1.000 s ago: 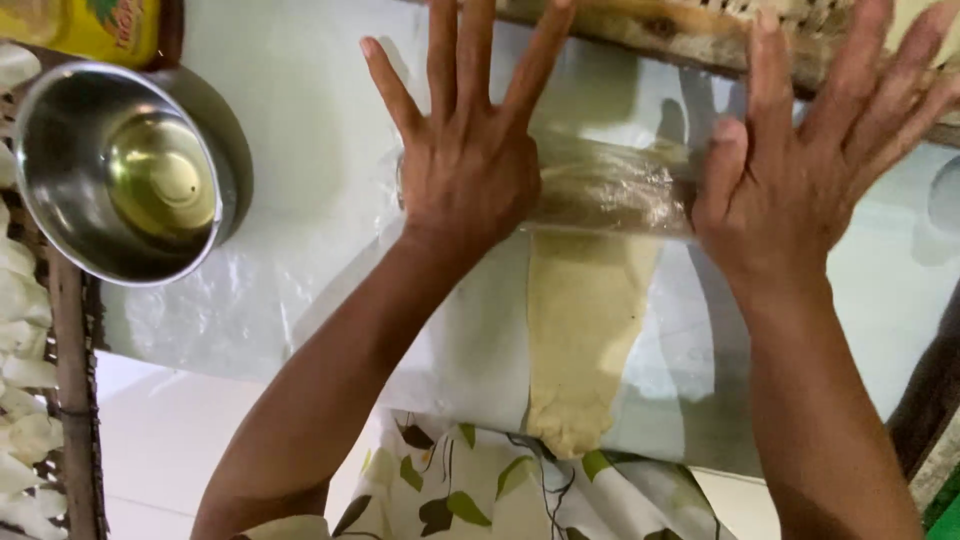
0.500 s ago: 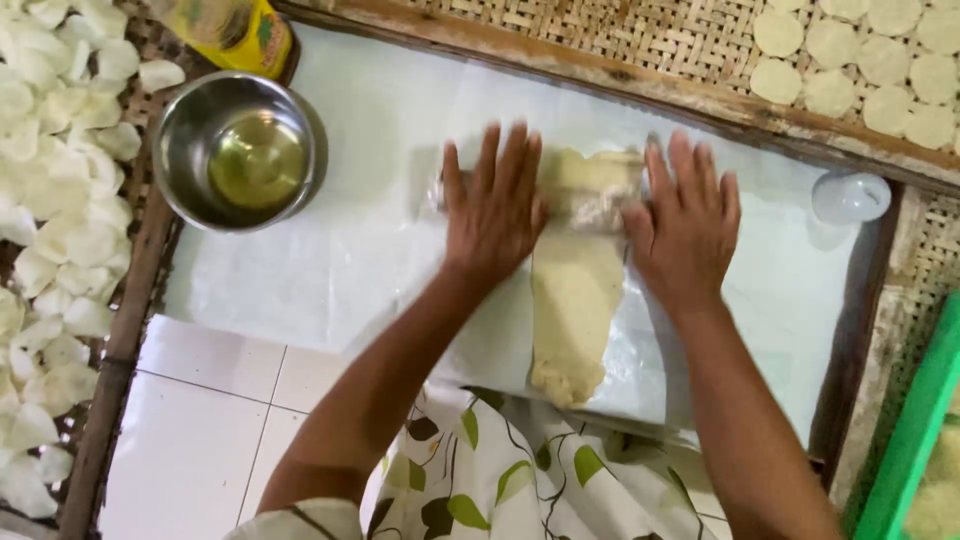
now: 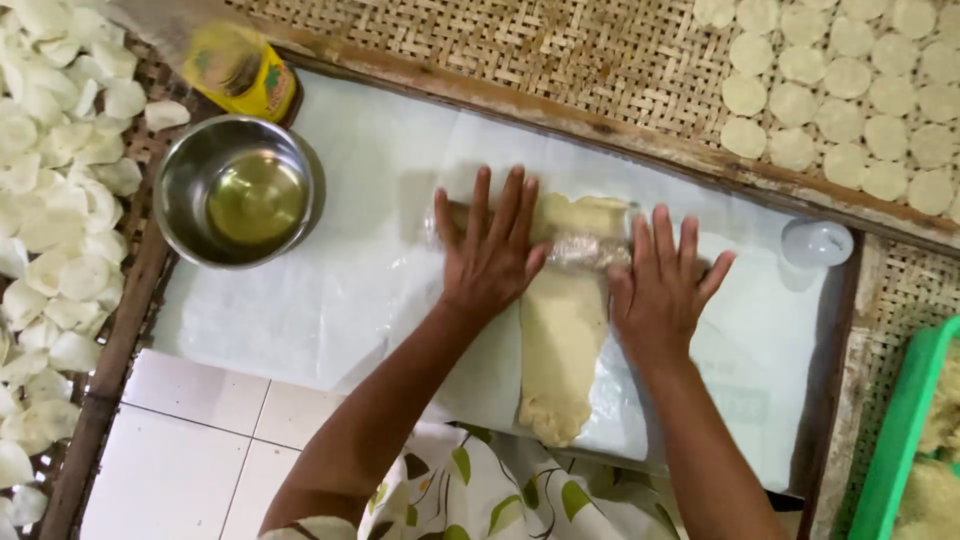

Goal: Rolling out dough on a flat surface using a rolling pin.

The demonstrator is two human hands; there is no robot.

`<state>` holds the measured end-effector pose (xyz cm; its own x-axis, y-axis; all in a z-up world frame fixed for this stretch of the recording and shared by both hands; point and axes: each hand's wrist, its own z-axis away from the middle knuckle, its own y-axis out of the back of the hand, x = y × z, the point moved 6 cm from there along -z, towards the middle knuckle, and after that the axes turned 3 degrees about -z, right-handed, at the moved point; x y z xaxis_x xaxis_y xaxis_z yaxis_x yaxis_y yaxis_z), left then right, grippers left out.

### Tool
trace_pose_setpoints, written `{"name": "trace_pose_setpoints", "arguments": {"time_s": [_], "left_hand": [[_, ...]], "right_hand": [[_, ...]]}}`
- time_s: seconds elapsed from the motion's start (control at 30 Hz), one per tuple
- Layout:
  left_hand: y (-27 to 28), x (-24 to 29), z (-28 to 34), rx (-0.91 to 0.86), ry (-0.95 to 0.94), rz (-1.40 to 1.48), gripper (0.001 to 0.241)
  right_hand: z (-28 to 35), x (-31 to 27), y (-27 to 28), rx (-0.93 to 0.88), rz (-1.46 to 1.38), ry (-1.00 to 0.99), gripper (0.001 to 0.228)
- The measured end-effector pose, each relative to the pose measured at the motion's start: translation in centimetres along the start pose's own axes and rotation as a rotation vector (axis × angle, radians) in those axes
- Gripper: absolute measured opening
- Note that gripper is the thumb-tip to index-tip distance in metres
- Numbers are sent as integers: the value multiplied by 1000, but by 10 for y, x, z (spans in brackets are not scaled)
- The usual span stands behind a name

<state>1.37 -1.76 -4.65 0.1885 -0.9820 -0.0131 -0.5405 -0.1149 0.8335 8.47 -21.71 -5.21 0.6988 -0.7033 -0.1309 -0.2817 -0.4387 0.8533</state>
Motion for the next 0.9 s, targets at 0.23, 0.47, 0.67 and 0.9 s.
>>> {"name": "trace_pose_setpoints", "arguments": {"time_s": [0.23, 0.47, 0.67, 0.9], "left_hand": [[-19, -17, -83, -425, 79, 32, 83], [-33, -28, -127, -706, 42, 32, 83], [-29, -24, -134, -490, -83, -49, 86], [-29, -11, -111, -247, -442, 45, 51]], "right_hand": [[-79, 14, -6, -106, -68, -67, 46], [-110, 45, -32, -320, 106, -127, 65], [-114, 54, -42, -302, 142, -129, 71], [-109, 23, -3, -201, -181, 154, 68]]}}
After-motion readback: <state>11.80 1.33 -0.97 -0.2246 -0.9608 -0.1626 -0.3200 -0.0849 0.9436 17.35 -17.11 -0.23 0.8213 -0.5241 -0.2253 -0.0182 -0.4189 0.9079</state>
